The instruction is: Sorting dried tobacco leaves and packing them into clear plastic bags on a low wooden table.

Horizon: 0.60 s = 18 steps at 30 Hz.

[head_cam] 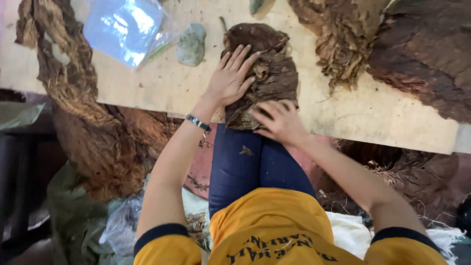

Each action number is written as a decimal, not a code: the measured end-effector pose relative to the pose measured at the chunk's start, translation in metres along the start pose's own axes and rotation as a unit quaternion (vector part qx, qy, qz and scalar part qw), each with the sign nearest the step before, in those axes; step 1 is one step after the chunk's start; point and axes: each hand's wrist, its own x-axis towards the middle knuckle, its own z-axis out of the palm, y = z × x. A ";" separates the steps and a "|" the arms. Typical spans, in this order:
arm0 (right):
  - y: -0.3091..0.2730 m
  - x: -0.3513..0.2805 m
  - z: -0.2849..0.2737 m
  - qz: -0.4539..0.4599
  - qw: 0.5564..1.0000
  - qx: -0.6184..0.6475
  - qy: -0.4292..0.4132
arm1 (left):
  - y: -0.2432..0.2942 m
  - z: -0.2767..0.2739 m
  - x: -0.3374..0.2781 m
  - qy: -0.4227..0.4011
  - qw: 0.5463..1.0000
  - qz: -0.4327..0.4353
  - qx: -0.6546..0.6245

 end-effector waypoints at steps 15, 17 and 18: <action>0.082 0.105 0.022 0.050 0.981 0.104 0.156 | -0.074 0.106 -0.009 0.090 0.995 -0.035 -0.021; 0.093 0.117 0.023 0.056 0.970 0.203 0.117 | -0.087 0.103 -0.011 0.090 0.995 -0.030 -0.033; 0.099 0.117 0.031 0.095 0.965 0.232 0.077 | -0.078 0.074 -0.010 0.060 0.982 -0.055 -0.171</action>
